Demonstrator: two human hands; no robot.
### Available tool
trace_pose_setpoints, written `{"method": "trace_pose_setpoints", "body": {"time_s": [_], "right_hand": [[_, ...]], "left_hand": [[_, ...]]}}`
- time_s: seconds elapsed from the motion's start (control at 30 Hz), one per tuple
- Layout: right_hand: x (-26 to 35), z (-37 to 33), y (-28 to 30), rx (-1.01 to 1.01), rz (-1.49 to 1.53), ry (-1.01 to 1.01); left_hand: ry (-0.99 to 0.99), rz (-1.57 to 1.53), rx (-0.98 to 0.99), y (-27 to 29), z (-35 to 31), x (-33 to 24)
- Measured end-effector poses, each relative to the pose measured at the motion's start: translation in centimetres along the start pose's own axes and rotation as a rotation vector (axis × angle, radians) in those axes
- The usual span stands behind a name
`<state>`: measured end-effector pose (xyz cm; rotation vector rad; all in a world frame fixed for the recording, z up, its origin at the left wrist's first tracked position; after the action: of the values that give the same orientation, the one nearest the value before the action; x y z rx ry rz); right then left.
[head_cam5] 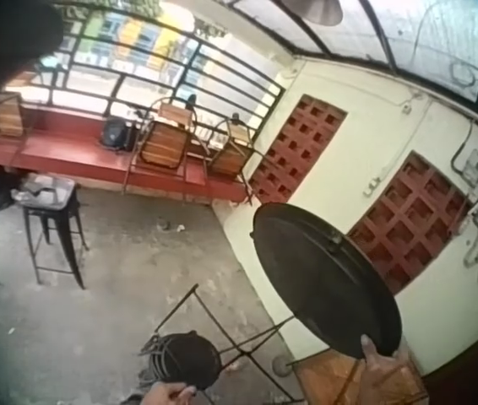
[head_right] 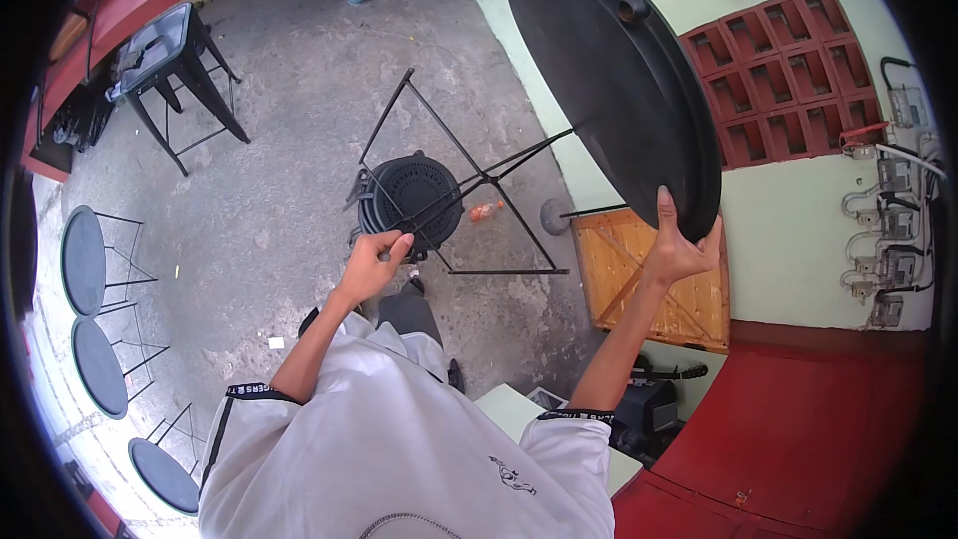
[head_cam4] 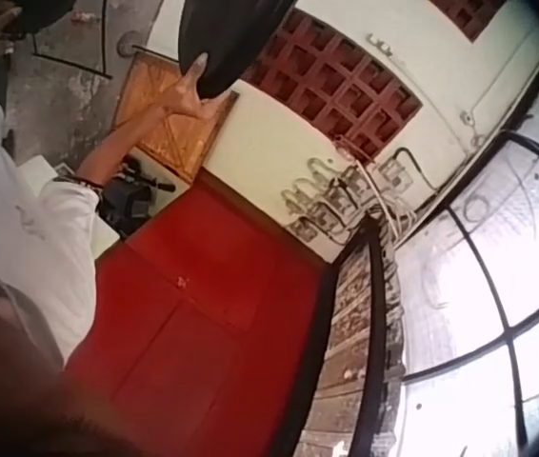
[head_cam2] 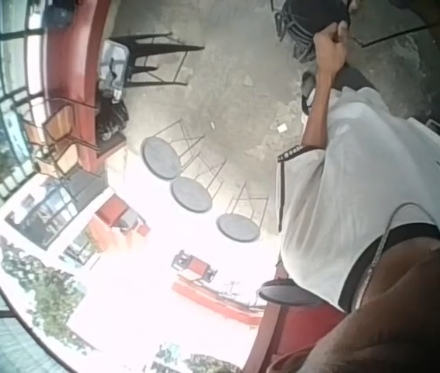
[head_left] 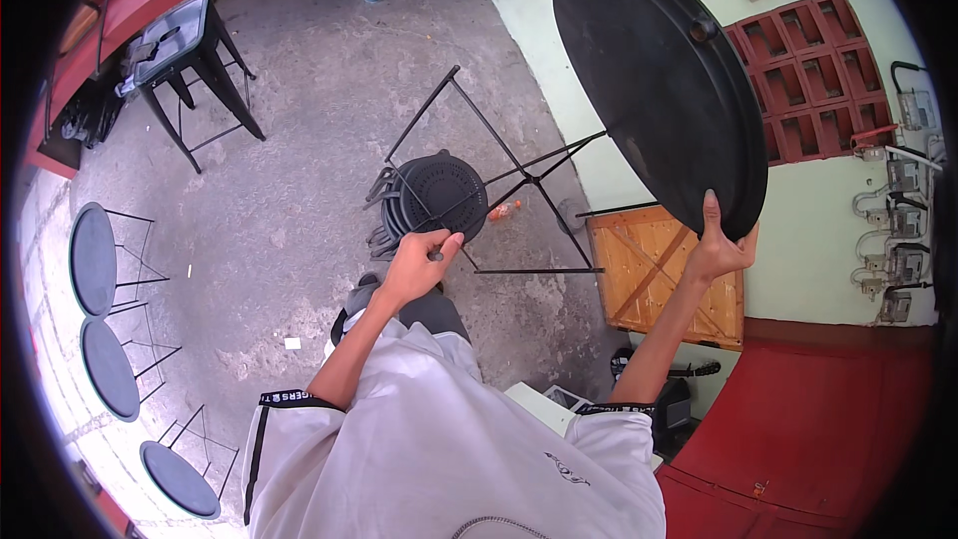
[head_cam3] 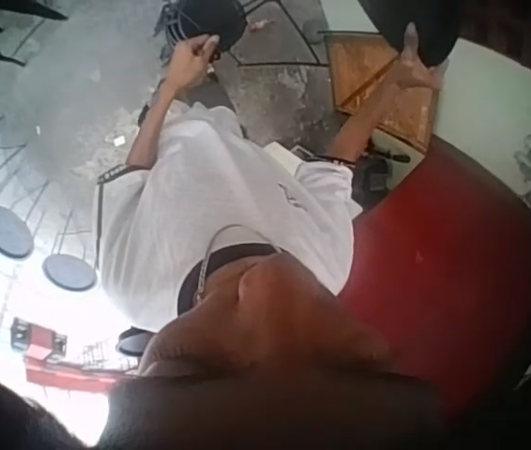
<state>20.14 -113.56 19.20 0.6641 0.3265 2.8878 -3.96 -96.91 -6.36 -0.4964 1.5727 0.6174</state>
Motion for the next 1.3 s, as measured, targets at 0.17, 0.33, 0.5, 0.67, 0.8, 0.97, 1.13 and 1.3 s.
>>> {"method": "trace_pose_setpoints", "body": {"time_s": [0.17,0.33,0.5,0.67,0.8,0.97,1.13,1.3], "right_hand": [[0.0,-1.4,-0.5,0.001,-0.032,-0.069],[0.5,-1.7,-1.0,0.0,-0.051,-0.034],[0.5,-1.3,-1.1,-0.052,-0.034,-0.072],[1.0,-1.4,-0.8,-0.029,-0.047,-0.035],[0.9,-2.3,-0.3,0.008,-0.063,-0.006],[0.5,-5.5,0.6,0.098,-0.114,-0.079],[-0.4,-10.2,2.6,0.243,-0.224,-0.001],[0.3,-13.4,2.2,0.325,-0.162,0.046]], "left_hand": [[-0.024,0.043,0.003,0.0,0.0,-0.1],[-0.018,0.033,-0.016,0.3,-0.1,-0.1],[-0.001,0.01,-0.014,0.2,0.0,-0.1],[-0.006,-0.007,-0.016,0.0,0.2,-0.2],[0.0,0.044,0.005,0.3,0.3,-0.1],[0.001,0.031,-0.013,0.3,0.5,-0.5],[0.048,-0.016,0.002,-0.1,0.9,-0.4],[0.045,-0.077,0.005,-0.2,1.0,-0.2]]}}
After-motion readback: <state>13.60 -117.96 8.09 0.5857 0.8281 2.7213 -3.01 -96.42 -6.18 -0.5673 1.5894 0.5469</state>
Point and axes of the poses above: each hand's wrist, its own z-axis towards the middle knuckle, its own y-axis out of the back of the hand, x = y × z, the point moved 2 cm from there along z, towards the middle knuckle, and after that the axes turned 3 degrees about -x, right-handed, at the moved point
